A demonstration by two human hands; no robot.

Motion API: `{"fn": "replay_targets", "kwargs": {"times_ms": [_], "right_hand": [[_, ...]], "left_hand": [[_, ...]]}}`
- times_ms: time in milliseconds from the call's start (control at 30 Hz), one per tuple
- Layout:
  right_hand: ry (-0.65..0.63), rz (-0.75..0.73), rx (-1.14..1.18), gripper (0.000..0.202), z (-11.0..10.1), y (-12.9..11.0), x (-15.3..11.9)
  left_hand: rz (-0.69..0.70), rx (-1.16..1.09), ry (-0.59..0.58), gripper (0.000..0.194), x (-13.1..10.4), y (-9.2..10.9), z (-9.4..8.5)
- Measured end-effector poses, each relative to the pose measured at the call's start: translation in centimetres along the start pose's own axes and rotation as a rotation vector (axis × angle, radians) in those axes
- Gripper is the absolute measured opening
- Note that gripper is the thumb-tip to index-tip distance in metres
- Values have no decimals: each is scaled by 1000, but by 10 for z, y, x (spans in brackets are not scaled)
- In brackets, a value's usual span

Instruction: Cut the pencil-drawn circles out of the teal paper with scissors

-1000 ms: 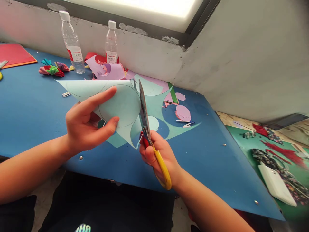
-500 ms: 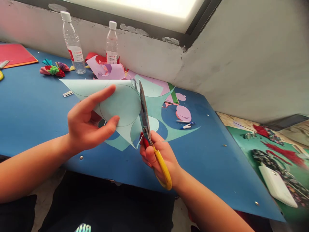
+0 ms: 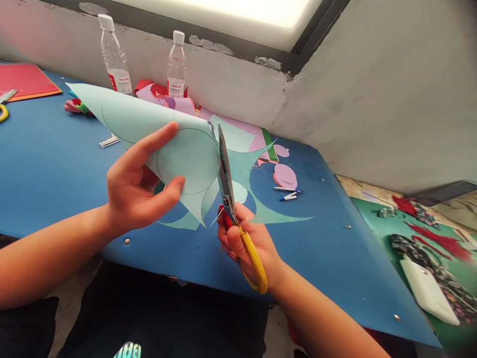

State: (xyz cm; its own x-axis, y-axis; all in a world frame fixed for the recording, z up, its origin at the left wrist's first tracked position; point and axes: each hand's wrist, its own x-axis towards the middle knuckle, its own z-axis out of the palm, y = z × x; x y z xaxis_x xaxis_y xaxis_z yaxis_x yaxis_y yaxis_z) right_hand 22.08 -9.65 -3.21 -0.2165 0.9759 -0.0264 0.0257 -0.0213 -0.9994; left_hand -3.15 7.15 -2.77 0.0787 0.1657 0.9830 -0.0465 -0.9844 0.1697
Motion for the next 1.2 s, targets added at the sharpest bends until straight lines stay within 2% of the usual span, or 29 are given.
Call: {"fn": "replay_targets", "kwargs": {"times_ms": [267,400,467,500,567,600,733,867,1000,1200], "right_hand": [[-17,-34,-12,74,-1,0,1],[23,-14,-65,77,0,-3,-1],[41,-4,-84,78,0,-5,-2],[45,0,-91,78,0,-5,-2],[46,4,-99,76,1,-6,-3],[44,5,-99,75,1,-6,-3],[41,9,-93,72,1,-6,-3],[49,7,-99,73,1,-4,-4],[37,-3,-83,73,0,0,-5],[22,-34,-123,72,-5,2,-2]], "left_hand": [[25,8,-11,101,0,-2,2],[66,-60,-8,117,2,-8,1],[68,-70,-23,123,2,-5,0],[38,-54,-25,119,2,-1,0],[-153,24,9,94,0,11,0],[-206,48,20,85,0,16,0],[-194,43,24,83,1,31,1],[-193,87,43,73,6,32,-1],[-211,38,-1,69,8,32,-3],[-259,55,21,61,6,41,-5]]}}
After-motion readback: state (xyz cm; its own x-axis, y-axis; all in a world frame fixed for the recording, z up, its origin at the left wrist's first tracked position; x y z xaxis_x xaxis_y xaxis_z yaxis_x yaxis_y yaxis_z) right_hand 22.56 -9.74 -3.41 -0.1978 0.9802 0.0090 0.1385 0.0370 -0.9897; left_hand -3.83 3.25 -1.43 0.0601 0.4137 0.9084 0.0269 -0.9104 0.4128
